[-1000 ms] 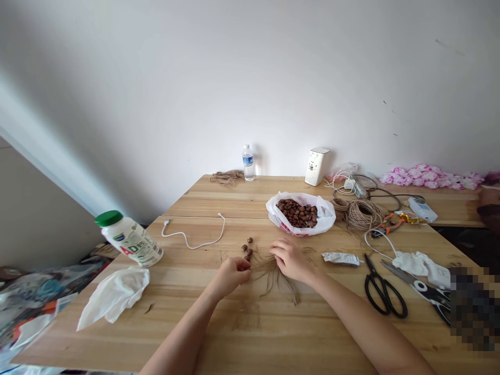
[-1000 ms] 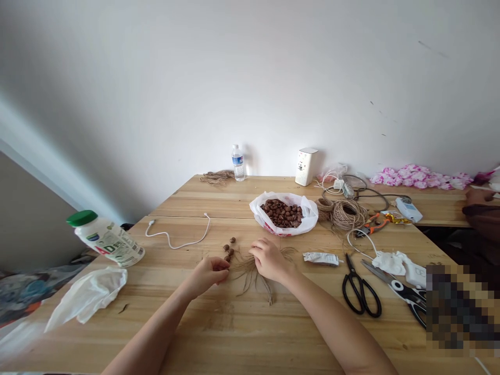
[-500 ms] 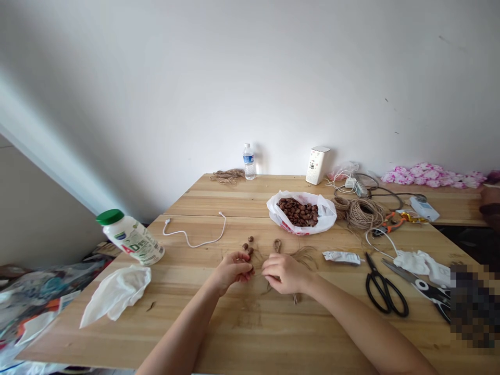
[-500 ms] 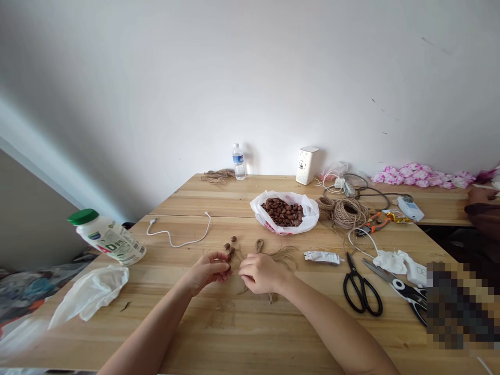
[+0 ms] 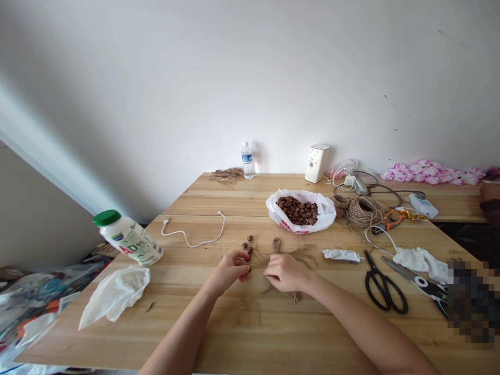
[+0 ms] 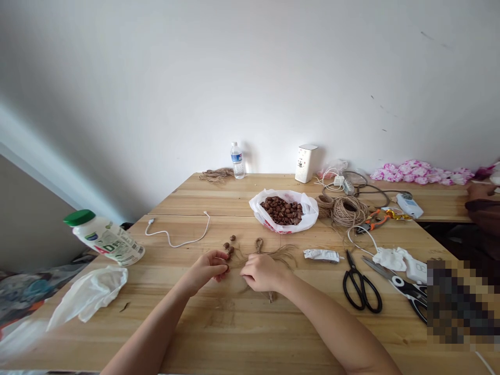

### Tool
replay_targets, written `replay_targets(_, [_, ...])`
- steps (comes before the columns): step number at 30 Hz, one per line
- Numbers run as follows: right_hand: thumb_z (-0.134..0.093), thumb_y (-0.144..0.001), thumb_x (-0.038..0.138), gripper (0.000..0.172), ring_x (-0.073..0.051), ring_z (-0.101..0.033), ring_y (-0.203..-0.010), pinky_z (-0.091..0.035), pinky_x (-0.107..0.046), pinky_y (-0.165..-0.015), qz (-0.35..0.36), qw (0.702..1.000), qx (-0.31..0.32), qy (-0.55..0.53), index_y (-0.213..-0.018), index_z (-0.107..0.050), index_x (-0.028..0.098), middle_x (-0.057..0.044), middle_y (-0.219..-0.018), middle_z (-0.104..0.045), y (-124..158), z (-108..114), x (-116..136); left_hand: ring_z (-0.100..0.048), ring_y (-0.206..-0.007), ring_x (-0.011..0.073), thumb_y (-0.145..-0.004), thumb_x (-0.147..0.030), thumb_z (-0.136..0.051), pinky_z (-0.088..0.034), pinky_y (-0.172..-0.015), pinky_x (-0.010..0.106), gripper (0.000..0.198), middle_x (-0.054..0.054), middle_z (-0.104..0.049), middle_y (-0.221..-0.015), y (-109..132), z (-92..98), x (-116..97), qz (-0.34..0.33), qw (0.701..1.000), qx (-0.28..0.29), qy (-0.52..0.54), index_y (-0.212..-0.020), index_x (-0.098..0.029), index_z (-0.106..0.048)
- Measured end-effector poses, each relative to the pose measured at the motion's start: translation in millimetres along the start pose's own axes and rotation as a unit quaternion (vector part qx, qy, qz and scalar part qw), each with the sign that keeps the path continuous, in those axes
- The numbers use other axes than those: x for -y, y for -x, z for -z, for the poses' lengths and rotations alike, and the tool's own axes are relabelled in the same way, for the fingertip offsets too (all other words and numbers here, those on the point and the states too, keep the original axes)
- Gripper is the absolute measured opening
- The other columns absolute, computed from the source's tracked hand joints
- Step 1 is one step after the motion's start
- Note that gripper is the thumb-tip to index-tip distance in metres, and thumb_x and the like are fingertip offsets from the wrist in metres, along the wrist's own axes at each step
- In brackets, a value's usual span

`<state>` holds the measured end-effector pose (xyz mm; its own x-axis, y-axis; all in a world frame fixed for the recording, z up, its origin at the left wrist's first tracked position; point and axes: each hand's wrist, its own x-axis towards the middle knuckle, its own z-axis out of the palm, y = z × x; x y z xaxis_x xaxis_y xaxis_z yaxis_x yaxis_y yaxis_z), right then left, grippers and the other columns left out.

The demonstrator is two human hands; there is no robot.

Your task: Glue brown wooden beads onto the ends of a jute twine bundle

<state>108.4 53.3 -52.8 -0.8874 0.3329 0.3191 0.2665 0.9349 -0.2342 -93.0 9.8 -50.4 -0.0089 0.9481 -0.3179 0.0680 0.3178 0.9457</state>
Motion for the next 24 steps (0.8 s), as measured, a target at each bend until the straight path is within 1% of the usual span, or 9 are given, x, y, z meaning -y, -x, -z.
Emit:
replay_targets(6, [-0.054,-0.075,0.006,0.018,-0.014,-0.052,-0.064,-0.04,-0.023,-0.06,-0.031,0.999,0.007,-0.026,-0.065,-0.064,0.018,-0.001,-0.06,-0.06,0.3,0.8,-5.9,-0.052,-0.048,0.0121,-0.056,-0.017,-0.061,-0.037,-0.046,0.023,0.031,-0.005,-0.054,-0.05,-1.3,0.5,4.2,-0.02,0.999,0.025,-0.023,-0.084,-0.016,-0.048])
replay_targets(9, [-0.054,-0.077,0.006,0.015,-0.015,-0.053,-0.069,-0.043,-0.025,-0.066,-0.052,0.997,-0.023,-0.043,-0.075,-0.064,0.017,-0.003,-0.068,-0.062,-1.3,2.9,-6.1,-0.049,-0.046,0.0104,-0.055,-0.013,-0.057,-0.034,-0.045,0.022,0.031,-0.006,-0.053,-0.05,-1.7,-0.5,7.1,-0.028,0.998,0.027,-0.051,-0.084,-0.016,-0.047])
replay_targets(11, [-0.056,-0.076,0.007,0.015,-0.018,-0.054,-0.08,-0.044,-0.028,-0.074,-0.068,0.995,-0.053,-0.04,-0.084,-0.063,0.017,-0.005,-0.078,-0.063,-2.0,3.7,-6.6,-0.047,-0.044,0.0094,-0.055,-0.012,-0.057,-0.033,-0.045,0.022,0.03,-0.007,-0.051,-0.05,-1.5,-1.0,8.3,-0.036,0.997,0.024,-0.062,-0.083,-0.016,-0.047])
replay_targets(12, [-0.059,-0.074,0.009,0.019,-0.019,-0.053,-0.087,-0.044,-0.032,-0.079,-0.076,0.994,-0.063,-0.034,-0.091,-0.062,0.017,-0.006,-0.085,-0.062,-1.9,3.7,-7.0,-0.046,-0.044,0.009,-0.055,-0.012,-0.057,-0.033,-0.045,0.022,0.03,-0.008,-0.05,-0.049,-1.3,-1.1,8.7,-0.041,0.997,0.023,-0.065,-0.082,-0.016,-0.048])
replay_targets(13, [-0.063,-0.071,0.012,0.028,-0.022,-0.051,-0.094,-0.043,-0.036,-0.085,-0.085,0.994,-0.069,-0.026,-0.099,-0.06,0.017,-0.008,-0.094,-0.061,-1.5,3.4,-7.5,-0.045,-0.043,0.0088,-0.054,-0.012,-0.058,-0.033,-0.045,0.022,0.029,-0.008,-0.049,-0.05,-1.2,-1.3,8.9,-0.046,0.997,0.022,-0.065,-0.082,-0.016,-0.048])
replay_targets(16, [-0.072,-0.064,0.026,0.061,-0.028,-0.041,-0.112,-0.036,-0.045,-0.095,-0.115,0.991,-0.062,-0.006,-0.119,-0.047,0.015,-0.013,-0.115,-0.051,0.9,0.3,-8.2,-0.045,-0.044,0.0086,-0.054,-0.012,-0.059,-0.034,-0.046,0.022,0.03,-0.008,-0.048,-0.051,-0.9,-2.1,9.0,-0.054,0.996,0.017,-0.067,-0.082,-0.016,-0.05])
replay_targets(18, [-0.072,-0.065,0.031,0.068,-0.029,-0.039,-0.115,-0.034,-0.046,-0.097,-0.132,0.989,-0.063,0.002,-0.123,-0.043,0.014,-0.015,-0.119,-0.048,2.1,-2.7,-7.5,-0.046,-0.044,0.0087,-0.053,-0.012,-0.059,-0.034,-0.046,0.022,0.03,-0.008,-0.048,-0.052,-1.0,-3.1,8.7,-0.049,0.996,0.012,-0.067,-0.082,-0.016,-0.05])
replay_targets(21, [-0.07,-0.068,0.029,0.057,-0.029,-0.042,-0.111,-0.037,-0.046,-0.094,-0.143,0.985,-0.094,0.002,-0.117,-0.047,0.014,-0.015,-0.114,-0.051,1.0,-5.6,-4.4,-0.046,-0.044,0.0089,-0.054,-0.012,-0.059,-0.034,-0.046,0.022,0.03,-0.008,-0.048,-0.052,-1.0,-4.7,8.1,-0.045,0.997,0.013,-0.066,-0.082,-0.016,-0.049])
replay_targets(24, [-0.067,-0.071,0.021,0.033,-0.025,-0.049,-0.098,-0.042,-0.042,-0.087,-0.116,0.986,-0.116,-0.017,-0.101,-0.055,0.016,-0.01,-0.097,-0.058,-2.4,-4.5,-1.2,-0.045,-0.044,0.0085,-0.054,-0.012,-0.058,-0.034,-0.047,0.022,0.029,-0.008,-0.048,-0.052,-1.3,-5.2,8.5,-0.053,0.997,0.018,-0.061,-0.082,-0.016,-0.049])
